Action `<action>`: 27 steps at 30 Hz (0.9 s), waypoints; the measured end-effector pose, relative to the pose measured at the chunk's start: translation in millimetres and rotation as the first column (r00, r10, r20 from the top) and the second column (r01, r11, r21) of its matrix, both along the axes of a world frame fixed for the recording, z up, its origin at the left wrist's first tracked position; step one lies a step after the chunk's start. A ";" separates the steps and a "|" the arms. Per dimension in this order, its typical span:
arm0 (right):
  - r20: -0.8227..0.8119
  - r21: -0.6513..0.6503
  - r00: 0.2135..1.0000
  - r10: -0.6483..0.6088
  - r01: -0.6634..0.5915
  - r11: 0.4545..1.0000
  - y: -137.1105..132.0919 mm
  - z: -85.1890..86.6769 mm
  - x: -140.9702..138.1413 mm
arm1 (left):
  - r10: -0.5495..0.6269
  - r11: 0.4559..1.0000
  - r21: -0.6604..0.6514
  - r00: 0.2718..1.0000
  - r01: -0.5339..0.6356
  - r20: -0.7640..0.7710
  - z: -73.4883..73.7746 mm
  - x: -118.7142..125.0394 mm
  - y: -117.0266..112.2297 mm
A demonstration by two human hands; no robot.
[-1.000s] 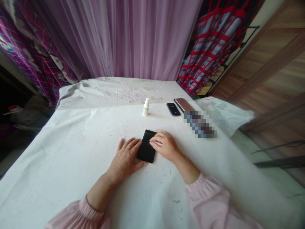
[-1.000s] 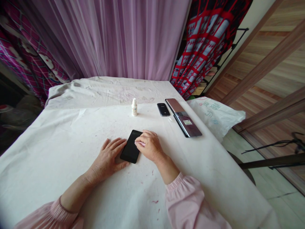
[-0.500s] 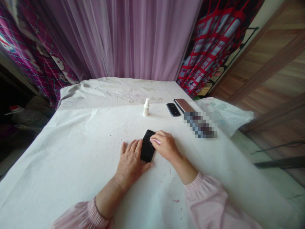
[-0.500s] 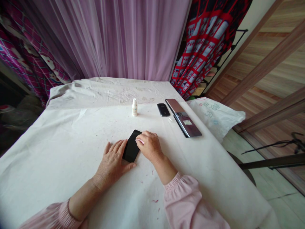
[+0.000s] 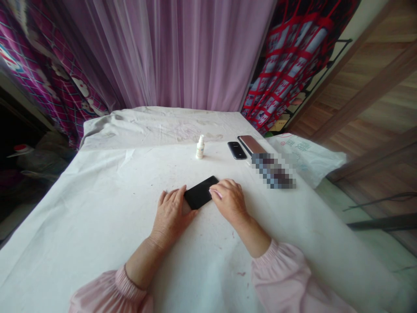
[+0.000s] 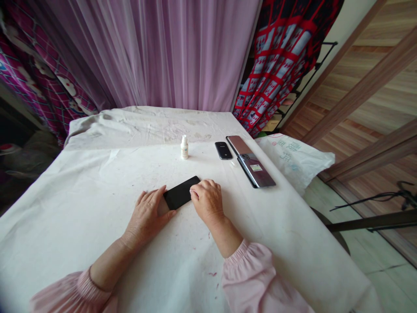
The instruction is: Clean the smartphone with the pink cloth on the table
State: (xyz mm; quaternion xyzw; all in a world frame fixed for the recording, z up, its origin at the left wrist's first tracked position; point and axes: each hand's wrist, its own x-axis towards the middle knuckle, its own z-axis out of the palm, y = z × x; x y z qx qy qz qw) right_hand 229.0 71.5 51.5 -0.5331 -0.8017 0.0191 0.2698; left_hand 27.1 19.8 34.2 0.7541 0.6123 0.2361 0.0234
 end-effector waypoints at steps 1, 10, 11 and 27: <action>-0.004 -0.009 1.000 0.014 -0.014 1.000 -1.2 0.2 -2.5 | 0.001 1.000 0.000 1.000 -0.001 0.008 -0.3 -0.4 0.3; -0.056 -0.031 0.982 0.179 -0.181 0.983 -16.2 2.1 -29.1 | 0.000 1.000 0.000 1.000 0.000 0.009 -5.5 -2.3 1.0; -0.064 -0.034 0.978 0.196 -0.199 0.979 -17.7 2.2 -31.3 | -0.003 1.000 0.005 1.000 0.003 0.009 -6.2 -2.5 1.0; -0.041 -0.050 0.991 0.129 -0.131 0.990 -10.0 2.4 -16.5 | -0.007 1.000 0.017 1.000 0.007 0.005 -4.0 -1.7 0.7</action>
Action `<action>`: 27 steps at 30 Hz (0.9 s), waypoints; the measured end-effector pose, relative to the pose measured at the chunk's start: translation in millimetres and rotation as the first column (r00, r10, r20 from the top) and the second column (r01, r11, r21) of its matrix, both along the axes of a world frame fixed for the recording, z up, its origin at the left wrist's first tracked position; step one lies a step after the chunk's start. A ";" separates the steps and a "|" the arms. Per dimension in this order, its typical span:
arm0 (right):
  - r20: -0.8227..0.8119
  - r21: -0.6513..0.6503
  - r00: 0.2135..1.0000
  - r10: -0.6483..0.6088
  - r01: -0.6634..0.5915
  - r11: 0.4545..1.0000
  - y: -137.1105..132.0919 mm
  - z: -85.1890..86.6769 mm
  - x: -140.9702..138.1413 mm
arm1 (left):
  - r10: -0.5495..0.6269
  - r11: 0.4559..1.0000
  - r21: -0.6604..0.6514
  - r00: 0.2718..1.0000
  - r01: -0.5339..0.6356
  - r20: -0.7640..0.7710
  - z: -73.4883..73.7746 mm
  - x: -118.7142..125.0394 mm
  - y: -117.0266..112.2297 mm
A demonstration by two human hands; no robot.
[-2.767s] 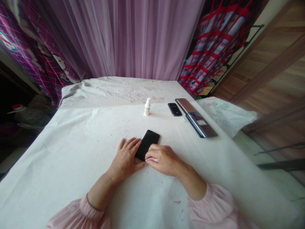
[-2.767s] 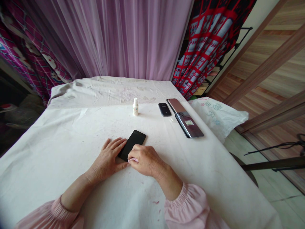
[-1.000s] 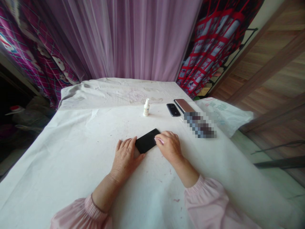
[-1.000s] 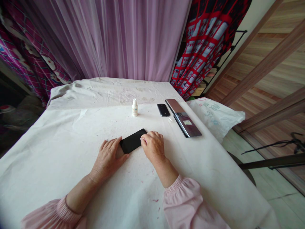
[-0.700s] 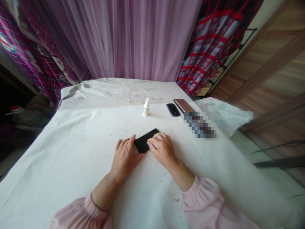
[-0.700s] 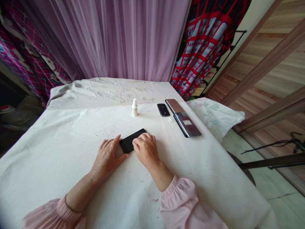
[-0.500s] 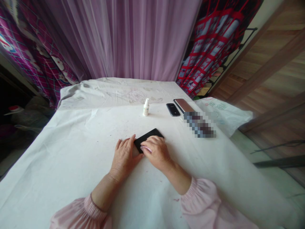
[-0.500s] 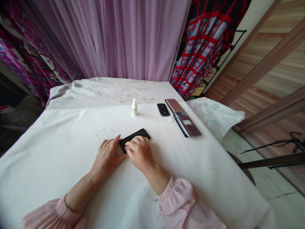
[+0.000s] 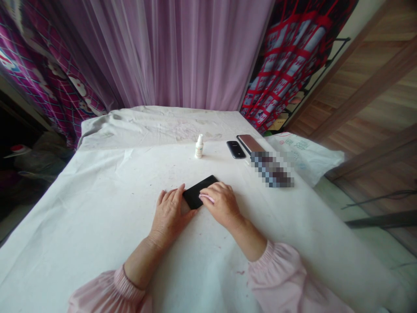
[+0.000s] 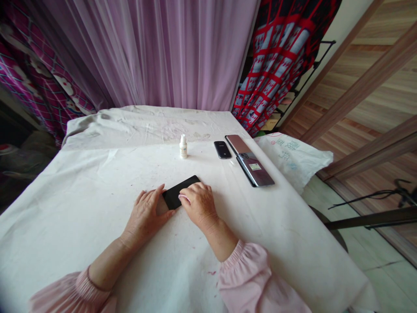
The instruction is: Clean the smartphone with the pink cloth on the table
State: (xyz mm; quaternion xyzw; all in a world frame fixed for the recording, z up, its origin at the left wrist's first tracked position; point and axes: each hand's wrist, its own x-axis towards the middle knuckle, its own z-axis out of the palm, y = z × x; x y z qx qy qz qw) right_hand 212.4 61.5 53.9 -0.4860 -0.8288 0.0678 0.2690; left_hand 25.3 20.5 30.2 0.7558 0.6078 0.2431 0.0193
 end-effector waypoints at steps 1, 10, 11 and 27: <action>0.000 0.003 1.000 -0.012 0.012 1.000 1.4 -0.7 2.4 | -0.002 1.000 0.001 1.000 0.002 0.001 -0.2 -0.1 0.0; 0.035 0.042 0.991 -0.127 0.126 0.991 10.0 -0.7 21.2 | -0.006 1.000 -0.022 1.000 0.006 0.004 1.6 -0.6 -0.1; 0.041 0.042 0.990 -0.138 0.136 0.990 10.6 -0.2 23.1 | -0.005 1.000 -0.022 1.000 0.006 0.004 2.1 -0.4 -0.2; 0.052 0.031 0.992 -0.114 0.112 0.993 0.6 1.9 13.6 | -0.018 1.000 0.001 1.000 0.018 0.020 0.2 -0.4 0.2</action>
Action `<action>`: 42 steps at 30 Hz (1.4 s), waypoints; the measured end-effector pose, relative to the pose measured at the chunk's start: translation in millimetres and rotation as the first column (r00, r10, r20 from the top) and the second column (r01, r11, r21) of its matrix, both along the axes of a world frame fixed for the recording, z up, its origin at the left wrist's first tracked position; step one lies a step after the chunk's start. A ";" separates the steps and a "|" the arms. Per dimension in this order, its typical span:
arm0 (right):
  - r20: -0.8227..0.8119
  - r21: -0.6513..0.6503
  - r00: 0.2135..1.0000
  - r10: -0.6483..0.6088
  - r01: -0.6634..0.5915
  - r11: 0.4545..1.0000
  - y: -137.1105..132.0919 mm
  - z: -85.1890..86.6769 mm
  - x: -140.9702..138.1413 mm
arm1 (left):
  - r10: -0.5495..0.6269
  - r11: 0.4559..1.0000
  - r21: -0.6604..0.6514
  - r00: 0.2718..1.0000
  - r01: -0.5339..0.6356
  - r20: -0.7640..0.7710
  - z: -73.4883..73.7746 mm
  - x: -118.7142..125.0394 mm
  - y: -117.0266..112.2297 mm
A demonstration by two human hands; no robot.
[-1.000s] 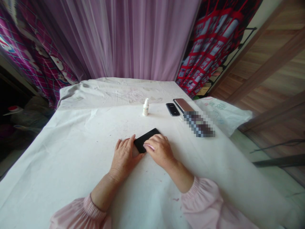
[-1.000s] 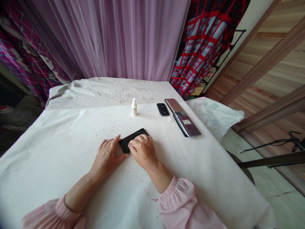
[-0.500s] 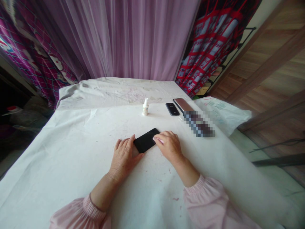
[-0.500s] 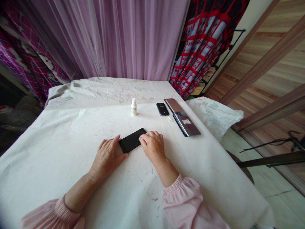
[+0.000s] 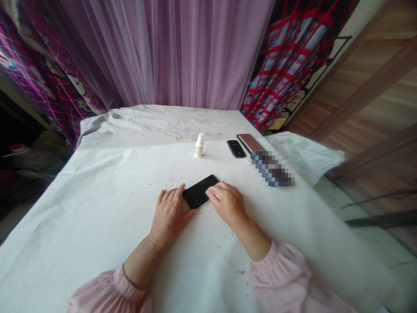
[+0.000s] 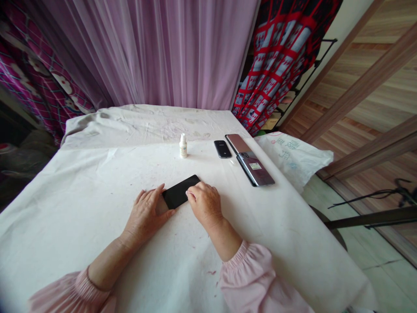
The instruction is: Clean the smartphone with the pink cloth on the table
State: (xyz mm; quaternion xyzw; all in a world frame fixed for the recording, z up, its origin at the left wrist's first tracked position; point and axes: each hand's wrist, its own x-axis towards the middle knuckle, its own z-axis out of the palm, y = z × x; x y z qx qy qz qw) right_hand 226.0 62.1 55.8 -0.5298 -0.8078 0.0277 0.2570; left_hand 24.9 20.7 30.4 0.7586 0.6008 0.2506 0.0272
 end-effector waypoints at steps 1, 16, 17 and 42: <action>0.000 -0.007 1.000 0.018 -0.018 1.000 -2.0 0.5 -2.3 | 0.000 1.000 -0.003 1.000 0.000 -0.002 0.2 0.0 0.0; -0.120 -0.099 0.962 0.244 -0.257 0.961 -16.0 -2.5 -22.3 | -0.003 1.000 0.020 1.000 0.003 -0.011 -4.4 -2.1 1.3; -0.117 -0.097 0.966 0.232 -0.243 0.965 -15.0 -2.3 -21.2 | -0.001 1.000 0.018 1.000 0.001 -0.008 -4.6 -2.2 1.4; -0.094 -0.117 0.982 -0.162 0.151 0.982 15.7 -1.3 25.2 | 0.007 1.000 -0.026 1.000 -0.007 -0.003 -1.4 -1.2 1.3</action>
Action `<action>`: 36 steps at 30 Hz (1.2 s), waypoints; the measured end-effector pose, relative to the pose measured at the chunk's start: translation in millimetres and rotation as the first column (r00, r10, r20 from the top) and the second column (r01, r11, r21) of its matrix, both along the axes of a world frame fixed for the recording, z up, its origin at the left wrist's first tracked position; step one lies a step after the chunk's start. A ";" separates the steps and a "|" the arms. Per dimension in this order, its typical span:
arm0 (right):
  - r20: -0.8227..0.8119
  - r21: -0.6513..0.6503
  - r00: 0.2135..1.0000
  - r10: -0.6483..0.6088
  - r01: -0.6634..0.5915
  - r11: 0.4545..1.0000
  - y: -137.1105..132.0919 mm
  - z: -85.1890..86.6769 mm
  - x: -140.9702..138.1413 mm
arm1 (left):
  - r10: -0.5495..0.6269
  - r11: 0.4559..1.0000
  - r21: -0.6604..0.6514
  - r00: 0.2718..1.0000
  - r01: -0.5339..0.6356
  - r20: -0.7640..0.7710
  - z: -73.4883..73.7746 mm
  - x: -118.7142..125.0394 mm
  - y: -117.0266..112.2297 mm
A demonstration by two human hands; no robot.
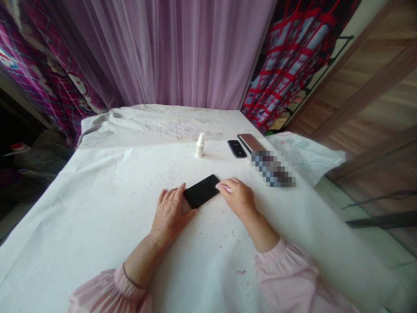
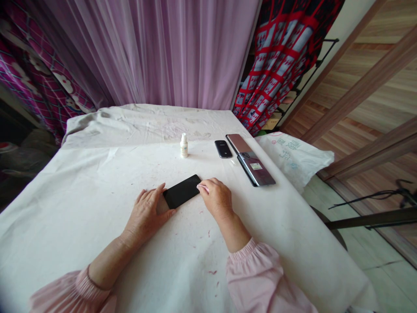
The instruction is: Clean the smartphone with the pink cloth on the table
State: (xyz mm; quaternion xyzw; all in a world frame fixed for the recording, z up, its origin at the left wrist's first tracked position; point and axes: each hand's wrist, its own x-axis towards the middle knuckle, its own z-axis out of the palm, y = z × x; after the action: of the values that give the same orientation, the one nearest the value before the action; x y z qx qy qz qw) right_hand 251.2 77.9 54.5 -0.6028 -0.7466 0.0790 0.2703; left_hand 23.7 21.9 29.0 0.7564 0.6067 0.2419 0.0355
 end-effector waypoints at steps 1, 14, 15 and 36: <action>0.008 0.010 1.000 -0.003 0.003 1.000 0.4 -0.1 1.0 | 0.001 1.000 0.001 1.000 -0.001 0.003 0.5 0.2 0.0; 0.058 0.037 0.974 0.219 -0.221 0.975 -23.7 2.2 -34.0 | -0.007 0.999 0.045 1.000 0.008 -0.004 -1.5 -0.4 -0.1; 0.062 0.039 0.971 0.231 -0.234 0.972 -25.3 2.5 -36.3 | -0.005 0.999 0.042 1.000 0.006 -0.008 -1.5 -0.3 -0.2; -0.085 0.017 0.994 0.069 -0.068 0.998 -0.5 -3.1 1.7 | -0.013 0.998 0.057 0.999 0.015 -0.033 -4.4 -5.6 0.3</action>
State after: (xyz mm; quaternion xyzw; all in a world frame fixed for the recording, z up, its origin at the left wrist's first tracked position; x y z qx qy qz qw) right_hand 252.8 77.4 51.5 -0.5708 -0.7552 0.1084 0.3033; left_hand 18.1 22.2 24.6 0.7652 0.5947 0.2464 0.0055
